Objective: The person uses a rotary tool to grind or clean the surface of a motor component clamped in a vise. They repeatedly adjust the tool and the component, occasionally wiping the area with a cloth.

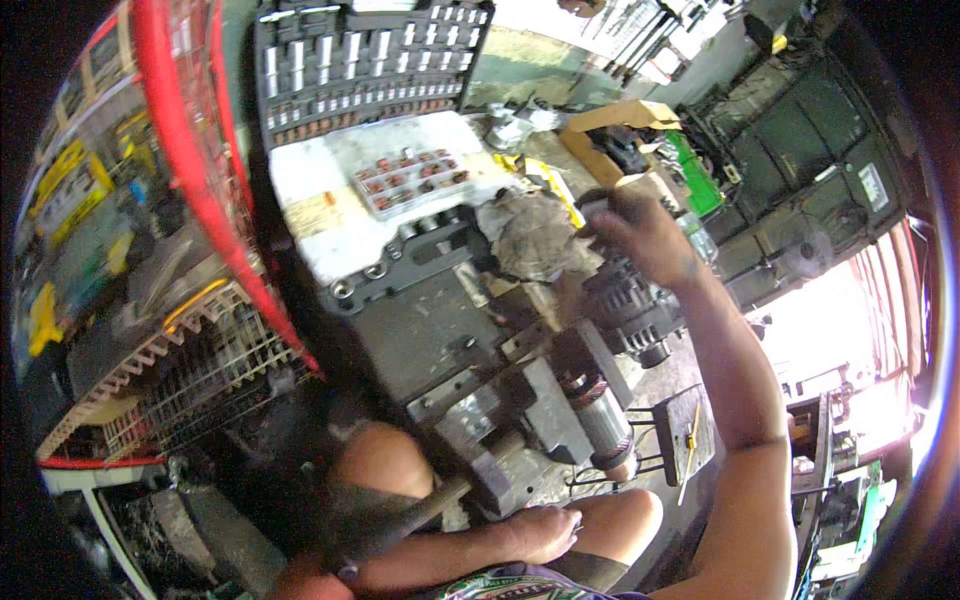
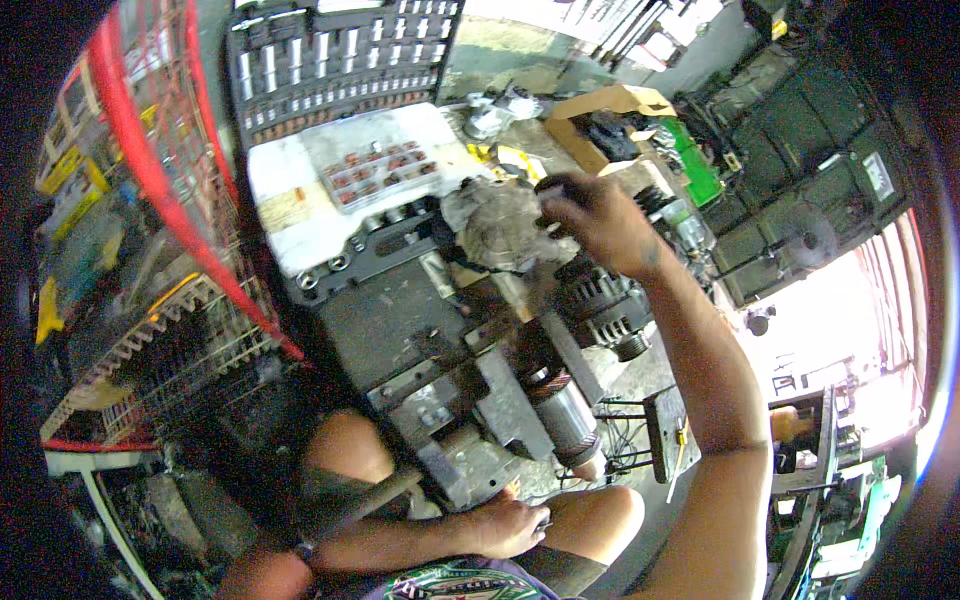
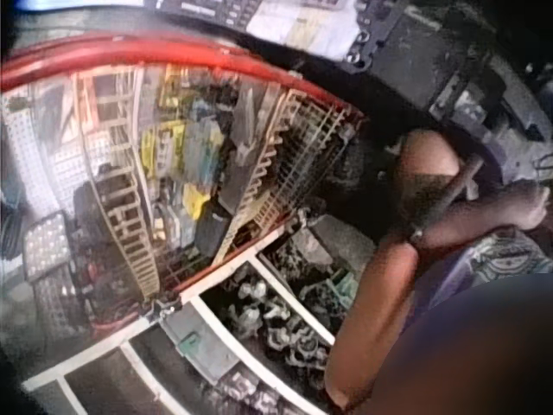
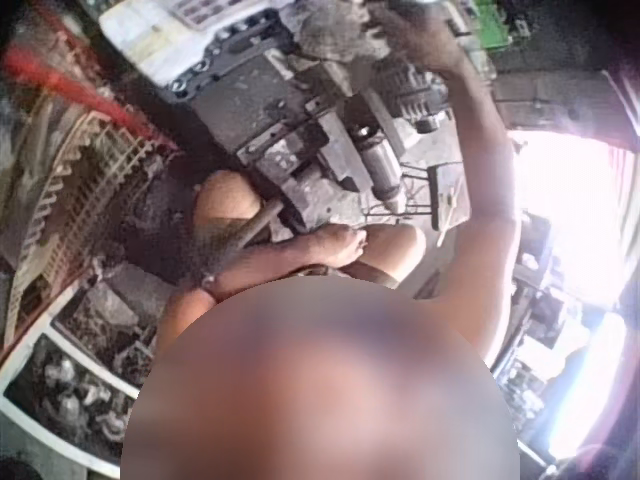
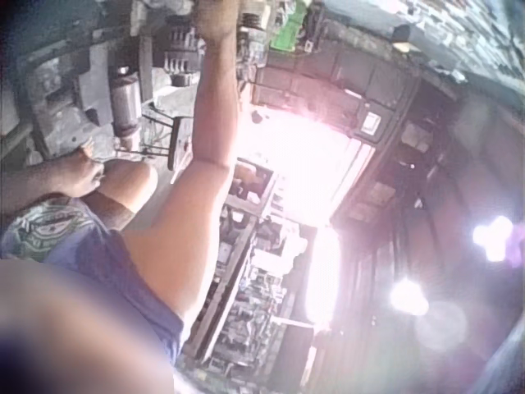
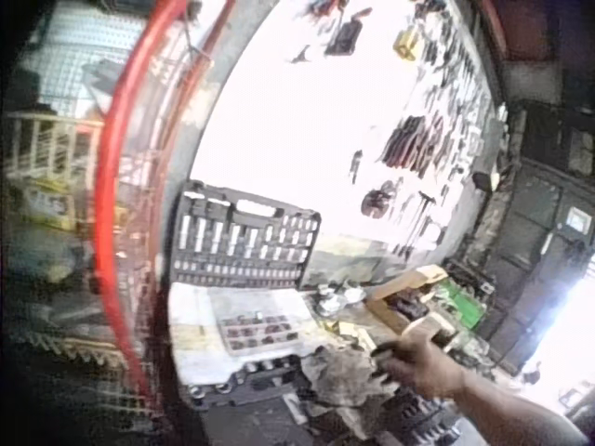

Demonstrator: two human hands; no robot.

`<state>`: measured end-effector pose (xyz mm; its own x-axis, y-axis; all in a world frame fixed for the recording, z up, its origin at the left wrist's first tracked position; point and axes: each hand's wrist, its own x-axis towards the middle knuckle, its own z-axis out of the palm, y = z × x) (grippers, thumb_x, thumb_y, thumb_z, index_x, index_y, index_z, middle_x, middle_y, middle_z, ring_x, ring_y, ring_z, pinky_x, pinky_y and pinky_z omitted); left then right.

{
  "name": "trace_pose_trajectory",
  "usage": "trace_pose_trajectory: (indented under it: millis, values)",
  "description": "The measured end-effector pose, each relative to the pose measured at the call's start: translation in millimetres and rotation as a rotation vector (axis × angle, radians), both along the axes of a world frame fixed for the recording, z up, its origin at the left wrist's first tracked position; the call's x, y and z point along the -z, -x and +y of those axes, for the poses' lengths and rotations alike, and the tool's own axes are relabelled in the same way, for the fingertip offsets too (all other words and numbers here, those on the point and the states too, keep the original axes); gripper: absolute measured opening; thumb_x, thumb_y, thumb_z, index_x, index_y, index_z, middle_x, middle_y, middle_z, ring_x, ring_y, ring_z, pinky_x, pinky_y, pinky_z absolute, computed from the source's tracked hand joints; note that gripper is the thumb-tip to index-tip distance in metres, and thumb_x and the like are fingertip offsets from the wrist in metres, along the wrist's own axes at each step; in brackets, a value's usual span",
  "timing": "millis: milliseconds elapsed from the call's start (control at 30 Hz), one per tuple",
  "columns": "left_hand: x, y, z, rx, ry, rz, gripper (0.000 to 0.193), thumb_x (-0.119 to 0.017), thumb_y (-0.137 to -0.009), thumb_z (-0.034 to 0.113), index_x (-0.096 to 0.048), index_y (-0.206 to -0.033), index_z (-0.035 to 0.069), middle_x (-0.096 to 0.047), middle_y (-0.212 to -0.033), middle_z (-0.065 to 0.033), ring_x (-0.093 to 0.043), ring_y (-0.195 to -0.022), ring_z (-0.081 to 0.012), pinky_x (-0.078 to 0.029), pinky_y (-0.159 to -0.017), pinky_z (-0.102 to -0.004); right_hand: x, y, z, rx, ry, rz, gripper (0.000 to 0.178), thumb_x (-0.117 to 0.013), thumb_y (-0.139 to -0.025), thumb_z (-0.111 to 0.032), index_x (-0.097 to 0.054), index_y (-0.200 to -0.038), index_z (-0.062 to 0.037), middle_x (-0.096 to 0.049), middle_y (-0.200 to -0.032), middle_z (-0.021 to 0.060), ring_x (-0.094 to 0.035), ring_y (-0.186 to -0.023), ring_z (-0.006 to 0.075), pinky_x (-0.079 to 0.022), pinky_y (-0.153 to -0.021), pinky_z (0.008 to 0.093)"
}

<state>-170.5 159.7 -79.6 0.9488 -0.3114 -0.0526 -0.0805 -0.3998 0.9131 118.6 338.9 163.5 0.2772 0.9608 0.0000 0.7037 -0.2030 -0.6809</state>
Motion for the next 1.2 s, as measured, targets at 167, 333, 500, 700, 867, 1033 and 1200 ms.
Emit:
trace_pose_trajectory:
  millis: [167, 333, 500, 700, 867, 1033, 1200]
  values:
    - [-10.2, 3.7, 9.1, -0.004, 0.082, 0.014, 0.035, -0.057, -0.106, 0.028, -0.062, -0.117, -0.005, -0.075, -0.103, -0.0296, -0.075, -0.101, -0.0469, -0.058, -0.092, -0.0580, 67.9, 71.9, 5.9, -0.183, 0.234, -0.382, 0.036, -0.075, -0.098, -0.021, -0.066, -0.127, -0.0021, -0.077, -0.106, 0.0198, -0.077, -0.101, 0.0328, -0.060, -0.093, 0.0436]
    - [-22.2, 2.1, 14.2, -0.011, 0.064, 0.079, 0.035, -0.057, -0.106, 0.030, -0.065, -0.121, -0.001, -0.076, -0.105, -0.0265, -0.075, -0.104, -0.0445, -0.055, -0.098, -0.0581, 116.5, 88.3, 46.2, -0.414, 0.315, -0.633, 0.043, -0.078, -0.089, -0.020, -0.070, -0.127, -0.0027, -0.077, -0.113, 0.0239, -0.073, -0.108, 0.0444, -0.059, -0.097, 0.0508]
    - [-28.0, 4.3, 19.6, -0.038, 0.047, 0.003, 0.034, -0.058, -0.106, 0.028, -0.065, -0.116, -0.004, -0.076, -0.102, -0.0266, -0.076, -0.098, -0.0453, -0.059, -0.090, -0.0566, 128.2, 89.3, 53.7, -0.380, 0.407, -0.574, 0.054, -0.073, -0.086, -0.012, -0.067, -0.139, -0.0065, -0.074, -0.118, 0.0280, -0.071, -0.114, 0.0452, -0.058, -0.101, 0.0505]
    - [-31.0, 6.2, 21.3, -0.041, 0.050, 0.001, 0.033, -0.058, -0.106, 0.027, -0.065, -0.114, -0.004, -0.076, -0.101, -0.0257, -0.076, -0.097, -0.0431, -0.060, -0.088, -0.0553, 145.5, 81.1, 57.1, -0.456, 0.351, -0.626, 0.052, -0.072, -0.087, -0.013, -0.068, -0.139, -0.0068, -0.069, -0.130, 0.0272, -0.070, -0.118, 0.0456, -0.059, -0.103, 0.0493]
    - [-37.3, 6.1, 26.8, 0.009, 0.022, 0.028, 0.034, -0.058, -0.106, 0.027, -0.065, -0.115, -0.004, -0.076, -0.104, -0.0256, -0.076, -0.100, -0.0423, -0.060, -0.089, -0.0542, 155.9, 76.3, 57.6, -0.520, 0.323, -0.660, 0.050, -0.073, -0.088, -0.015, -0.068, -0.138, -0.0065, -0.069, -0.128, 0.0261, -0.069, -0.116, 0.0461, -0.058, -0.103, 0.0497]
    - [-44.2, 6.9, 32.1, 0.023, 0.026, 0.060, 0.034, -0.058, -0.106, 0.027, -0.065, -0.117, -0.005, -0.076, -0.106, -0.0267, -0.076, -0.103, -0.0426, -0.060, -0.092, -0.0540, 154.2, 80.9, 50.6, -0.464, 0.217, -0.615, 0.049, -0.073, -0.088, -0.014, -0.068, -0.136, -0.0056, -0.069, -0.125, 0.0262, -0.069, -0.115, 0.0465, -0.058, -0.103, 0.0506]
    - [-42.6, 5.8, 31.5, 0.023, 0.041, 0.051, 0.035, -0.058, -0.106, 0.026, -0.063, -0.120, -0.006, -0.075, -0.108, -0.0278, -0.075, -0.104, -0.0437, -0.059, -0.094, -0.0549, 139.7, 85.2, 45.1, -0.507, 0.265, -0.632, 0.048, -0.073, -0.086, -0.013, -0.069, -0.133, -0.0043, -0.070, -0.126, 0.0262, -0.069, -0.117, 0.0457, -0.057, -0.105, 0.0498]
